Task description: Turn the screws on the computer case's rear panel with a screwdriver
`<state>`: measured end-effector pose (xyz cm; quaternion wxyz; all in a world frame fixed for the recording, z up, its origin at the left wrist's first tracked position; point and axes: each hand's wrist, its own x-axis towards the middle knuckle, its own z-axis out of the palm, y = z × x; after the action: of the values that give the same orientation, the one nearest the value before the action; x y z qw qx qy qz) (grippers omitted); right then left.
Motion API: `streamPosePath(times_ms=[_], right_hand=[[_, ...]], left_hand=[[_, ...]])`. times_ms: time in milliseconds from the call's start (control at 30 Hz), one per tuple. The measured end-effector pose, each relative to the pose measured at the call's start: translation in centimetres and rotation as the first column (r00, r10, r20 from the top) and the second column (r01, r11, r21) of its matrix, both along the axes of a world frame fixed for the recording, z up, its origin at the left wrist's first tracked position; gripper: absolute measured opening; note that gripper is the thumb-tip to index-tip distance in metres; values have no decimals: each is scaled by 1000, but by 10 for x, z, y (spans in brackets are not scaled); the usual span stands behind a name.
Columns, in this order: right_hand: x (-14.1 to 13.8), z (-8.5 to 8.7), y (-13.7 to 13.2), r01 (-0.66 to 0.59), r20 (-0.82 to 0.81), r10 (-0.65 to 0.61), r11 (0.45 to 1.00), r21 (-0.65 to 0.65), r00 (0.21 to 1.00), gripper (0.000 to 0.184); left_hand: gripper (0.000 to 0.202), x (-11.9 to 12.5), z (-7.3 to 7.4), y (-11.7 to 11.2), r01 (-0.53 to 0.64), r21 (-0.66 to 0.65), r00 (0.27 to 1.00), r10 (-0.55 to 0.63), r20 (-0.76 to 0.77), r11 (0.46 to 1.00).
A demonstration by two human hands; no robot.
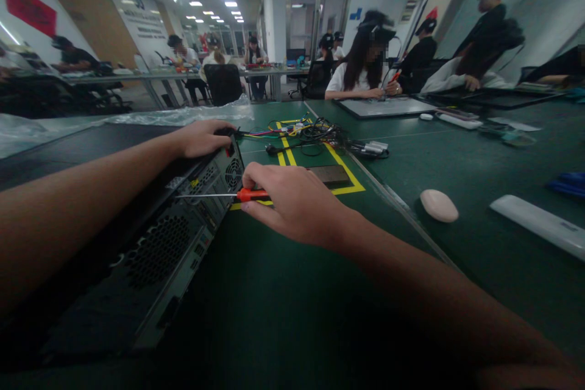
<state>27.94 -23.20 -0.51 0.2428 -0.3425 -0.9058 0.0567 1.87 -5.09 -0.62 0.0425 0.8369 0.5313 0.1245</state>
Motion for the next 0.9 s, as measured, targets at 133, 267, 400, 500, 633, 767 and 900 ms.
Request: streamPosePath(times_ms=[133,267,400,500,633,767,900], right_hand=[[0,2,0,7,15,-7,1000,-15,1000,18],[0,2,-1,9,19,-9,1000,-18,1000,20],[0,2,-1,16,14,-16,1000,-7,1000,20],[0,3,-1,10,10,-10,1000,-7,1000,22],[-1,3,0,10,34,-10,1000,-8,999,30],[-2,1,1,7,24,-6,999,-44,1000,34],[-1,-2,1,-15,-18,14,998,-54,1000,27]], left_hand=[[76,2,2,-3,-3,-7,1000,3,-21,1000],[77,2,2,-3,-6,-5,1000,5,-25,1000],[78,1,1,-1,-11,-6,1000,11,-19,1000],[78,1,1,-1,-8,-16,1000,8,-10,1000],[76,2,1,-3,-21,-12,1000,21,-7,1000],[78,3,2,-4,-20,-19,1000,20,-2,1000],[77,3,2,-3,-18,-19,1000,18,-11,1000]])
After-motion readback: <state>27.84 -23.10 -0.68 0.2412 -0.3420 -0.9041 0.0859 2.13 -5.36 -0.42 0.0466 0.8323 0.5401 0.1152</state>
